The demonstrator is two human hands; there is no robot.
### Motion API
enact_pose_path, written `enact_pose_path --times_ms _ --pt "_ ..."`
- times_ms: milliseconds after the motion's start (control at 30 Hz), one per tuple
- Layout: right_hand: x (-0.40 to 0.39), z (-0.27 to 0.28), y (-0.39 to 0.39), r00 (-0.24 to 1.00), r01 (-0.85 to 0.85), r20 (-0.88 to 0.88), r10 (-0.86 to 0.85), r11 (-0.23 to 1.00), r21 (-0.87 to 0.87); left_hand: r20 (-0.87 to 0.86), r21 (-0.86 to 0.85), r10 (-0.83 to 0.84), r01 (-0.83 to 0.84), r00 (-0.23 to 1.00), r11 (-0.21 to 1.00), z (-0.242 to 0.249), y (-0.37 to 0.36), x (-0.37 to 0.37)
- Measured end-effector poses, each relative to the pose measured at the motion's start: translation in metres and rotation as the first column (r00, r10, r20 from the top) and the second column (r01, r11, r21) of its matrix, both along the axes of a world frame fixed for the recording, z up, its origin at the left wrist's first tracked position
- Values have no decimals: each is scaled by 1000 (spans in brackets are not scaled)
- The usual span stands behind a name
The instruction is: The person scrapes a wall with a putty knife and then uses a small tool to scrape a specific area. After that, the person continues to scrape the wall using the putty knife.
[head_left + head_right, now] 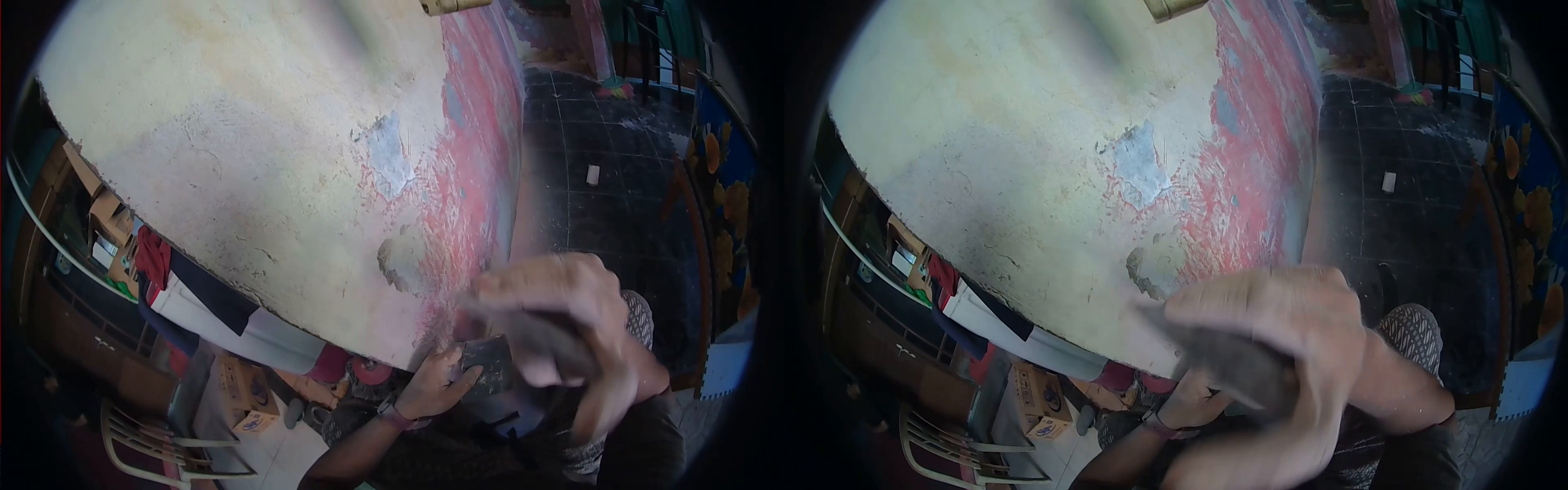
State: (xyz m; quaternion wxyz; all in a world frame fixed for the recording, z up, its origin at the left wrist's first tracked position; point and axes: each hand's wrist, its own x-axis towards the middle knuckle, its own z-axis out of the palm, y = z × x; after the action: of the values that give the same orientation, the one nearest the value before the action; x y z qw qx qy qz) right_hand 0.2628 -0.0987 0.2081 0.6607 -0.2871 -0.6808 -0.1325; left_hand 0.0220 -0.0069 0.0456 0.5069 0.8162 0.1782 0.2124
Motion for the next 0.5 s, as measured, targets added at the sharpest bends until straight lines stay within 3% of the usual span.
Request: enact_pose_path --times_ms 33,67,100,167,233,333,467,500 --pt "5 -1 5 997 80 9 -79 997 -24 -38 -66 2 -4 999 998 1 -1 0" --pt "5 -9 20 990 105 -95 -105 994 -4 -77 -130 4 -14 997 991 2 -3 0" --pt "4 -16 35 972 128 -199 -122 992 14 -110 -51 -4 -2 994 999 8 -3 0" --pt "7 -29 58 871 -70 -491 -1 990 -126 -173 78 -18 32 985 996 9 -3 0" --pt "27 -38 59 824 -245 -564 -52 865 -438 -232 174 -31 73 972 982 8 -3 -1" --pt "32 -36 78 534 -526 -839 103 817 -235 -344 234 -125 214 931 948 20 -1 3" --pt "34 3 85 317 -585 -948 14 790 -185 -308 363 -176 286 935 887 -1 6 -3" --pt "40 12 95 287 -592 -956 56 795 -131 -318 376 -192 309 928 873 -1 11 -6"
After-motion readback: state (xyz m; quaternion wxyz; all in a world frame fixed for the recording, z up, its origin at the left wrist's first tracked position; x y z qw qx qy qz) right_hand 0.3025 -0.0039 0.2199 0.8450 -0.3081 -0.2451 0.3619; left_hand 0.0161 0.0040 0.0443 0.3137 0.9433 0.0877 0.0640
